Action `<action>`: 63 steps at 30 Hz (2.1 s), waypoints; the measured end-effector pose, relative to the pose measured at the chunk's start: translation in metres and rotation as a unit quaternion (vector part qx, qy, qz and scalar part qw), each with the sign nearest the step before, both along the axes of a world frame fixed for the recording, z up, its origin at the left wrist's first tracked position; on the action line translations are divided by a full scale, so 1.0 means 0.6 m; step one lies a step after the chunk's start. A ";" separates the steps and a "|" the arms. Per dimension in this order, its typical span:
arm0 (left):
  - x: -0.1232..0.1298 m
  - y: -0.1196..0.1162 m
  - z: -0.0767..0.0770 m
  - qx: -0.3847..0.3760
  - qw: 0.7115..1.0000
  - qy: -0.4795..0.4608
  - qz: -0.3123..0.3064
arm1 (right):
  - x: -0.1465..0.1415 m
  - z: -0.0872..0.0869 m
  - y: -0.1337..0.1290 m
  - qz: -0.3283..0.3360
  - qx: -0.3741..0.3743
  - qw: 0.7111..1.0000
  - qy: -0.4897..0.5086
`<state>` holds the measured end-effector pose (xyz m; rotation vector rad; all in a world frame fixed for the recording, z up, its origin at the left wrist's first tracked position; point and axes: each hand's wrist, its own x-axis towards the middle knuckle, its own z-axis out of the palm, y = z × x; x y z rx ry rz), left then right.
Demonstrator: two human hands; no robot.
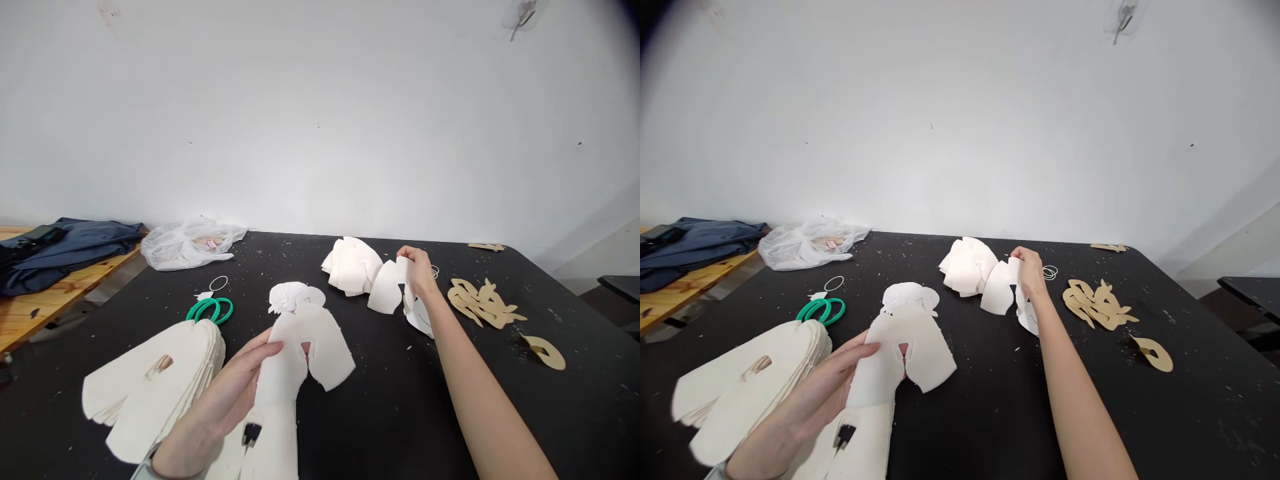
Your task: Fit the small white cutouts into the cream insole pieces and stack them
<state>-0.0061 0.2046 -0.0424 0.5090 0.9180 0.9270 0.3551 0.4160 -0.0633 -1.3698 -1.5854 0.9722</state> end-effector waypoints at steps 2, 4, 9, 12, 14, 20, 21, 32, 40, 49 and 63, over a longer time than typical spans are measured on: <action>0.000 0.000 0.000 0.009 1.000 -0.008 -0.009 | -0.007 0.006 -0.008 -0.025 0.026 0.999 0.018; 0.001 0.000 0.001 0.007 1.000 -0.011 -0.011 | -0.013 0.021 -0.020 -0.011 0.022 0.999 0.023; 0.002 -0.002 0.007 0.016 1.000 -0.002 -0.016 | -0.026 0.077 -0.049 0.067 -0.003 0.998 0.021; 0.005 -0.006 0.012 0.038 0.999 0.003 -0.024 | -0.052 0.096 -0.041 0.053 0.034 0.998 0.016; 0.008 -0.008 0.015 0.048 0.998 0.001 -0.032 | -0.079 0.100 -0.028 0.024 0.064 0.998 0.002; 0.014 -0.006 0.007 0.076 0.996 -0.020 -0.048 | -0.156 0.111 -0.078 -0.013 0.137 0.991 -0.005; 0.013 -0.005 0.003 0.080 0.995 -0.017 -0.047 | -0.163 0.113 -0.105 0.039 0.113 0.992 0.026; 0.033 -0.016 -0.002 0.185 0.980 0.043 -0.059 | -0.191 0.069 -0.352 0.262 -0.233 0.909 0.226; 0.064 -0.040 0.013 0.268 0.952 0.112 -0.098 | -0.172 0.055 -0.410 0.153 -0.166 0.947 0.231; 0.122 -0.077 0.047 0.339 0.909 0.238 -0.052 | -0.134 0.069 -0.466 0.112 -0.102 0.950 0.273; 0.148 -0.139 0.063 0.405 0.875 0.266 0.004 | -0.130 0.079 -0.524 0.066 -0.075 0.947 0.307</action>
